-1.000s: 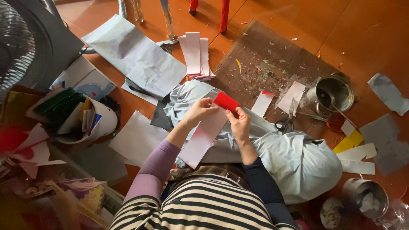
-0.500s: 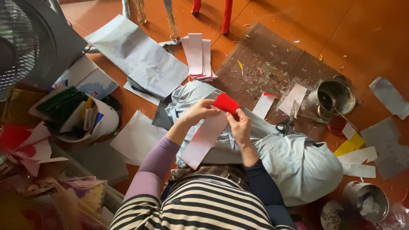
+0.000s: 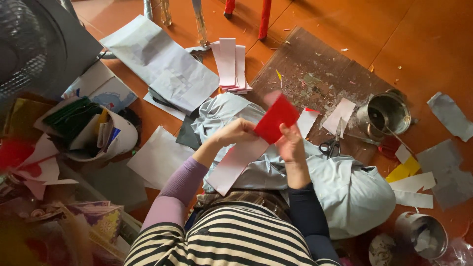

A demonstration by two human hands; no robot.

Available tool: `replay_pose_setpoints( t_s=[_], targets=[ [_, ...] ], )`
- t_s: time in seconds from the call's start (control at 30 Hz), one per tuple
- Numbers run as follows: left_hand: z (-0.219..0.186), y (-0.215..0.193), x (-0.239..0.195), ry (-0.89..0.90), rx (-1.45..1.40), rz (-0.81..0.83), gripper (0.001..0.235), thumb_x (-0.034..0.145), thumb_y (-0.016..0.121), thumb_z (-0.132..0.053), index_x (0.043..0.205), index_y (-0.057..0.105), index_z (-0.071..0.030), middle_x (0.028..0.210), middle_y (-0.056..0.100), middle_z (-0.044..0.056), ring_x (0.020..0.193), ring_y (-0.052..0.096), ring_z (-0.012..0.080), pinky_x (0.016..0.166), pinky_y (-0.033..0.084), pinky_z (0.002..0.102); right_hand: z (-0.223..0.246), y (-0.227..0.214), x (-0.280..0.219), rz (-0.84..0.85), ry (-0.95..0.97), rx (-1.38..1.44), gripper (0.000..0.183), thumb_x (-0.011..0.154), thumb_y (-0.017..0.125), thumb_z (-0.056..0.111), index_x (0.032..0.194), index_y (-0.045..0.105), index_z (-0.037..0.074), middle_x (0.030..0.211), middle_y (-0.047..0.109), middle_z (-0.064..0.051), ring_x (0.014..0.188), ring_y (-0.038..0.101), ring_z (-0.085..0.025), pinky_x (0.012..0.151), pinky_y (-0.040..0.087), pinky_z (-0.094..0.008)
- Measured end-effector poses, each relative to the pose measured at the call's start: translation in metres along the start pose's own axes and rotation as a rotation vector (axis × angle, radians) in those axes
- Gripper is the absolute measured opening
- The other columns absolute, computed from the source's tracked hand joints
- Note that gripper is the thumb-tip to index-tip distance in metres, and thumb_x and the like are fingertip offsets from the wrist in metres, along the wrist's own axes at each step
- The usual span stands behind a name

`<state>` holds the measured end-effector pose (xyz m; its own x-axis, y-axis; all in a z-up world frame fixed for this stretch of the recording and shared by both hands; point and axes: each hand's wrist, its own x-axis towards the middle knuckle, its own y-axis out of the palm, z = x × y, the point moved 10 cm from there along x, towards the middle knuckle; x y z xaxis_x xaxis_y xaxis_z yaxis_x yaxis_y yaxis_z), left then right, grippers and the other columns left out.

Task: Cutting and folding paper strips for decoration assembly.

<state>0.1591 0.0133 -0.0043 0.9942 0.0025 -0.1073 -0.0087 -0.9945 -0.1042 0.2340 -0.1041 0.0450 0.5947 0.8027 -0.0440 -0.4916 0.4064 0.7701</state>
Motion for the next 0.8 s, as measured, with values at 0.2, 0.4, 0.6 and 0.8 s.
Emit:
replay_pose_setpoints(
  t_s=[0.2, 0.4, 0.6, 0.8],
  targets=[
    [-0.021, -0.032, 0.007, 0.095, -0.133, -0.248, 0.027, 0.088, 0.064, 0.008, 0.110, 0.076, -0.002, 0.097, 0.075, -0.002, 0.089, 0.066, 0.0059, 0.080, 0.056, 0.024, 0.036, 0.046, -0.036, 0.279, -0.270, -0.702, 0.037, 0.098, 0.068, 0.002, 0.136, 0.066, 0.001, 0.138, 0.065, -0.016, 0.135, 0.059, -0.032, 0.119, 0.044, -0.047],
    [-0.115, -0.072, -0.033, 0.353, -0.181, -0.574, 0.046, 0.083, 0.046, 0.018, 0.114, 0.076, -0.001, 0.109, 0.076, 0.004, 0.100, 0.070, 0.0106, 0.089, 0.057, 0.025, 0.043, 0.067, -0.055, 0.380, -0.399, -1.088, 0.025, 0.098, 0.059, -0.003, 0.117, 0.073, 0.005, 0.152, 0.056, -0.017, 0.145, 0.051, -0.027, 0.120, 0.039, -0.038],
    [-0.185, -0.035, -0.055, 0.570, 0.242, -0.513, 0.055, 0.076, 0.052, 0.020, 0.120, 0.075, -0.004, 0.111, 0.078, 0.008, 0.099, 0.075, 0.0159, 0.086, 0.059, 0.027, 0.075, 0.073, -0.028, 0.043, -0.260, -0.783, 0.033, 0.108, 0.051, 0.009, 0.139, 0.059, 0.004, 0.137, 0.066, -0.008, 0.129, 0.060, -0.014, 0.115, 0.044, -0.030],
    [-0.159, -0.017, -0.038, 0.203, 0.076, -0.489, 0.061, 0.073, 0.043, 0.020, 0.115, 0.077, -0.007, 0.103, 0.078, 0.006, 0.068, 0.069, 0.0116, 0.055, 0.053, 0.025, 0.030, 0.045, -0.016, -0.028, -0.265, -0.741, 0.018, 0.109, 0.060, 0.013, 0.123, 0.059, 0.003, 0.105, 0.062, 0.001, 0.094, 0.056, -0.005, 0.083, 0.048, -0.022]
  ],
)
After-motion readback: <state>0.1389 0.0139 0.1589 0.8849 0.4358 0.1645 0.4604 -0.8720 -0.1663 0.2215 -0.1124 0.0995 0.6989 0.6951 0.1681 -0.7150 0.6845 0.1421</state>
